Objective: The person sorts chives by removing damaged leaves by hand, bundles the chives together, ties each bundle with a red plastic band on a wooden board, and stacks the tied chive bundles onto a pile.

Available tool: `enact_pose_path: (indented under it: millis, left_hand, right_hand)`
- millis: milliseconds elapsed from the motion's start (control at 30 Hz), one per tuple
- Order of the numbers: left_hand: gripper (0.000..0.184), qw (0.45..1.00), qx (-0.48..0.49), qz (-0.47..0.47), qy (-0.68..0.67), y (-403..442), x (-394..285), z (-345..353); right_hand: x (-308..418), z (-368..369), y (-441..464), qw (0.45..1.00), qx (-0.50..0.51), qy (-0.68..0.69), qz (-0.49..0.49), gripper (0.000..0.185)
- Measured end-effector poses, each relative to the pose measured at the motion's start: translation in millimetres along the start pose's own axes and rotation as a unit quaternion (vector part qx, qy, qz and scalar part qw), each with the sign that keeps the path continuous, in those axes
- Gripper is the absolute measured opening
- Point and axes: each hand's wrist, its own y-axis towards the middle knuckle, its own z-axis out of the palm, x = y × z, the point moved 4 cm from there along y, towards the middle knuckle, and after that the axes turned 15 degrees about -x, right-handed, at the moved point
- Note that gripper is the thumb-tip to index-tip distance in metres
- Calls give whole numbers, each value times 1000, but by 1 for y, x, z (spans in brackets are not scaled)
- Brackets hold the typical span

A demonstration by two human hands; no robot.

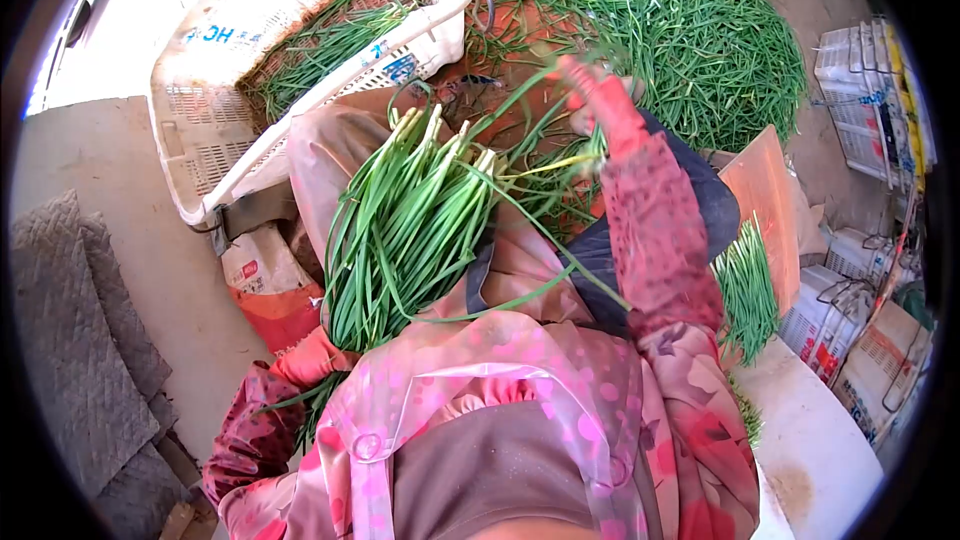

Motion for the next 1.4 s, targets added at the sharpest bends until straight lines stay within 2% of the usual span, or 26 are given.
enact_pose_path:
  millis: [67,133,200,267,333,367,400,433,500,533,600,667,733,800,833,867,933,1000,1033,1067,1100,1167,1200,1267,1333,1400]
  left_hand:
    - [55,997,26,46,60,-1,-7,0]
    - [53,999,26,23,-9,-2,-8,5]
    - [55,998,26,47,22,1,-13,9]
    - [55,996,25,66,51,5,-15,7]
    - [55,993,25,84,77,7,-13,6]
    - [55,991,26,92,92,7,-11,5]
    - [55,992,23,90,90,7,-10,3]
    - [55,991,26,94,93,7,-9,3]
    - [59,990,61,83,100,12,-3,-3]
    - [59,989,62,84,101,13,-5,-2]
    - [63,995,47,36,78,14,-8,0]
    - [64,995,41,64,65,20,-4,-1]
    - [66,994,35,89,55,25,6,-15]
    - [65,994,43,-3,102,25,27,-34]
    - [65,991,45,-33,118,23,27,-33]
    - [41,993,30,2,112,21,20,-28]
    - [20,993,17,41,108,17,0,-24]
    - [23,993,11,-119,2,9,0,-30]
    - [28,986,59,-143,-62,8,0,-32]
    - [29,988,48,-132,-58,9,-1,-36]
    - [31,993,23,-106,-37,11,-7,-36]
    - [36,999,-28,-46,4,15,-21,-34]
    - [38,998,-48,-24,22,17,-29,-32]
    - [44,995,-80,6,55,20,-38,-27]
    - [50,992,-91,18,82,20,-37,-21]
    - [56,990,-53,11,129,19,-22,-15]
  right_hand:
    - [18,37,-46,945,123,-232,-196,66]
    - [17,72,-98,808,123,-454,-355,69]
    - [-14,96,-94,767,155,-554,-284,54]
    - [-70,88,-43,763,78,-531,-361,38]
    - [-87,48,8,811,-29,-491,-318,29]
    - [-86,22,25,795,-35,-522,-307,29]
    - [-88,-3,40,837,-57,-506,-200,33]
    - [-89,-24,49,780,-36,-590,-206,39]
    - [-50,-34,22,731,-79,-637,-232,44]
    - [-13,-30,-2,738,-59,-639,-210,43]
    - [20,-8,-32,770,-63,-466,-432,42]
    - [49,37,-79,770,28,-308,-557,47]
    - [58,81,-135,687,76,-236,-684,41]
    - [48,109,-184,616,102,-267,-734,39]
    - [35,120,-188,629,127,-298,-706,40]
    - [21,129,-191,644,148,-329,-674,42]
    - [28,136,-210,631,123,-235,-729,25]
    - [20,163,-220,710,221,-123,-657,10]
    - [14,180,-222,717,283,-166,-615,11]
    - [7,194,-223,719,341,-207,-568,11]
    - [8,203,-225,721,335,-208,-570,11]
    - [-5,222,-229,679,431,-311,-506,21]
    - [-10,228,-228,685,426,-310,-503,21]
    - [-17,235,-221,803,452,-76,-382,38]
    - [-22,243,-213,796,445,-112,-395,50]
    - [-28,246,-209,810,485,-76,-321,52]
